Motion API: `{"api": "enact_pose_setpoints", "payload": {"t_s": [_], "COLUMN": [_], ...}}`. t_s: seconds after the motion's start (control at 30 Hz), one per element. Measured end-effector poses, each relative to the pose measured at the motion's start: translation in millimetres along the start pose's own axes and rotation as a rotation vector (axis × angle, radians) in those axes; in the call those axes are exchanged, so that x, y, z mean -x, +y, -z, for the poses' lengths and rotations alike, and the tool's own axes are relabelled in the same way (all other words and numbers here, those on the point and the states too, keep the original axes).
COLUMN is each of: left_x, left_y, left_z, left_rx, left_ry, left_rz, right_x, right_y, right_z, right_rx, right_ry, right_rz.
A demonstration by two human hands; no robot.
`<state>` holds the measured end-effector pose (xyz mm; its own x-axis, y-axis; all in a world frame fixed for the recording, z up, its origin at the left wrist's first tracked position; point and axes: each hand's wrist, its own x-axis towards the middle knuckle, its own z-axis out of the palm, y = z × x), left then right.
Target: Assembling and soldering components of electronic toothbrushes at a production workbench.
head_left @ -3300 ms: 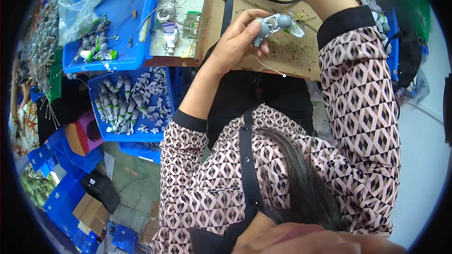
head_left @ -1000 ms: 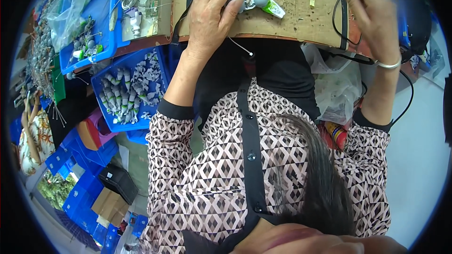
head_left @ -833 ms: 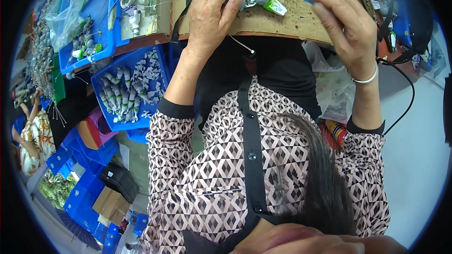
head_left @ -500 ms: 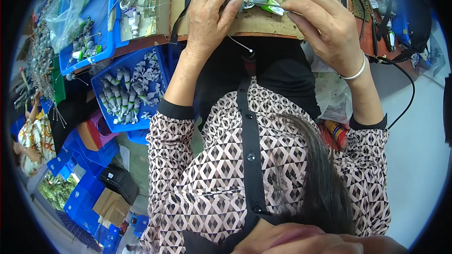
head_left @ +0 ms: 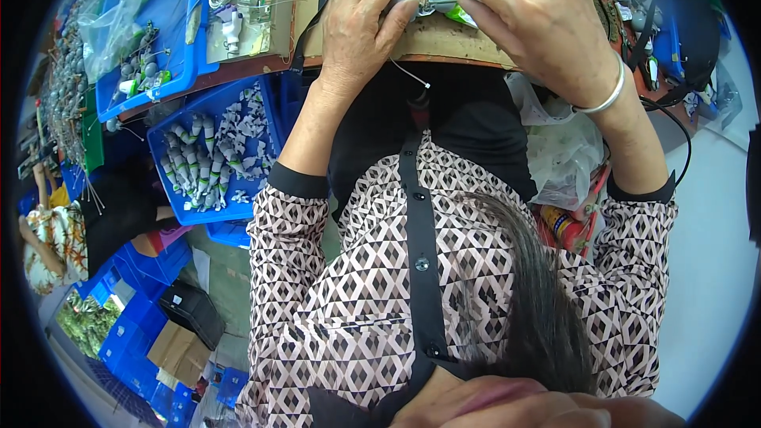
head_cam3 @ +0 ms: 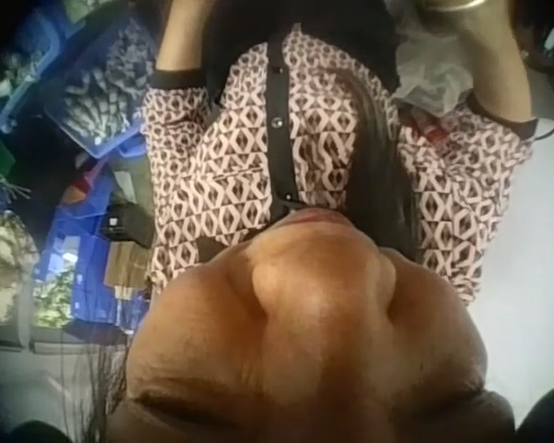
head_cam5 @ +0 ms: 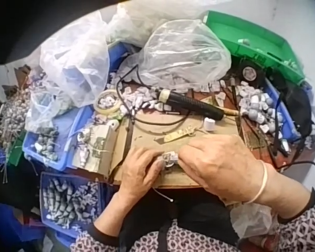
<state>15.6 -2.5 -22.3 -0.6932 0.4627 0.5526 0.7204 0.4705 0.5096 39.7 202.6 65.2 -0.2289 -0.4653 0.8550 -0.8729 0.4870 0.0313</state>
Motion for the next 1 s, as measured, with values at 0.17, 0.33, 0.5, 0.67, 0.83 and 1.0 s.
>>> {"api": "enact_pose_setpoints", "payload": {"t_s": [0.17, 0.33, 0.5, 0.67, 0.83, 1.0], "left_x": [0, -4, -8, -5, -6, -5], "left_y": [-1, -2, 0, -1, 1, 3], "left_z": [0, -1, 2, 4, 5, 4], "left_rx": [-0.018, 0.04, 0.039, 0.025, 0.026, 0.037], "left_ry": [0.005, 0.025, 0.019, 0.019, 0.0, 0.003], "left_rz": [0.016, 0.034, 0.028, 0.032, 0.03, 0.012], "right_x": [-35, -16, 5, -14, -15, -13], "right_y": [-15, -22, -22, -10, -20, -17], "right_z": [14, 15, 20, 30, 42, 37], "right_rx": [0.063, 0.281, 0.242, 0.134, 0.082, 0.082], "right_ry": [-0.404, -0.746, -0.494, -0.538, -0.52, -0.514], "right_rz": [-0.227, -0.338, -0.511, -0.561, -0.632, -0.599]}}
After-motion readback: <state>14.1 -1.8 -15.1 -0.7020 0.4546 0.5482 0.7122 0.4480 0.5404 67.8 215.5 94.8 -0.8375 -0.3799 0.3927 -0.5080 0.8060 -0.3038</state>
